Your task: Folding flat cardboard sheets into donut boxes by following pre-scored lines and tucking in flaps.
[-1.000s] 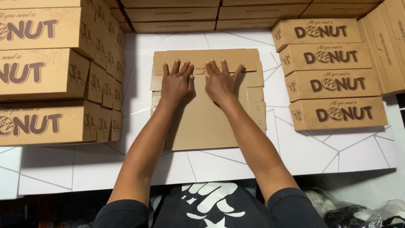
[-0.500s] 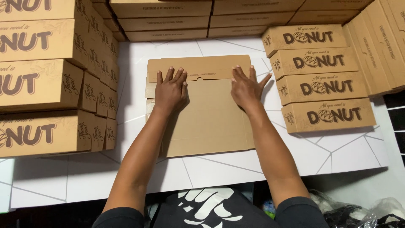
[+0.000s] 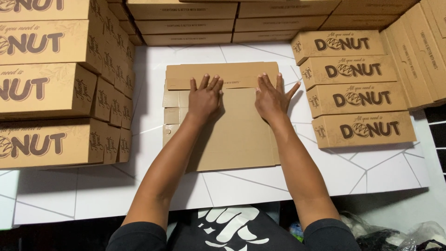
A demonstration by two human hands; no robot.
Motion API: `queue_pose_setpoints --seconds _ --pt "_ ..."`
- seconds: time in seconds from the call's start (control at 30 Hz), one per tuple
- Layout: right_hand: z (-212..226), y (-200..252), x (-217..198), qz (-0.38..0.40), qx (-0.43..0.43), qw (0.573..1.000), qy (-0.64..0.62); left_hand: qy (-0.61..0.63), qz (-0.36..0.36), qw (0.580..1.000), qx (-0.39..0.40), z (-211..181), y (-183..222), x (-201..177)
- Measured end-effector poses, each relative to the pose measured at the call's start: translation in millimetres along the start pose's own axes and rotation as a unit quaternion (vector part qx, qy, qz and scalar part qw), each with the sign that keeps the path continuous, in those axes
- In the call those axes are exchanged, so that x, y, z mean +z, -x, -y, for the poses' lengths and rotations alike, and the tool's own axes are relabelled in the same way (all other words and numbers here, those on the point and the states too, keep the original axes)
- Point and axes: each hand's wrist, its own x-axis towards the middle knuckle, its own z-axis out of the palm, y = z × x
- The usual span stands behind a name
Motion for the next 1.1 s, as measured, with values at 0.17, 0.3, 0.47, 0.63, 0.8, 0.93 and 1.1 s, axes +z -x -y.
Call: queue_pose_setpoints --seconds 0.17,0.3,0.47,0.63,0.8,0.93,1.1 --pt "3 -1 5 -0.003 -0.002 1.0 0.021 -0.023 0.017 0.998 -0.058 41 25 -46" --pt "28 4 -7 -0.002 -0.012 1.0 0.025 -0.029 0.03 0.995 -0.088 52 32 -54" --pt "91 0 -1 0.019 -0.059 0.998 -0.012 -0.019 0.028 0.994 -0.103 47 31 -51" --pt "137 -4 12 0.046 -0.11 0.992 -0.035 -0.016 0.025 0.994 -0.103 46 34 -54" --pt "126 -1 13 0.044 -0.121 0.991 -0.026 -0.025 0.028 0.994 -0.104 49 35 -52" --pt "80 4 4 0.036 -0.093 0.995 0.0 -0.02 0.029 0.994 -0.105 50 34 -51" --pt "14 1 -1 0.019 -0.031 0.999 0.015 -0.036 0.008 0.994 -0.1 47 34 -48"
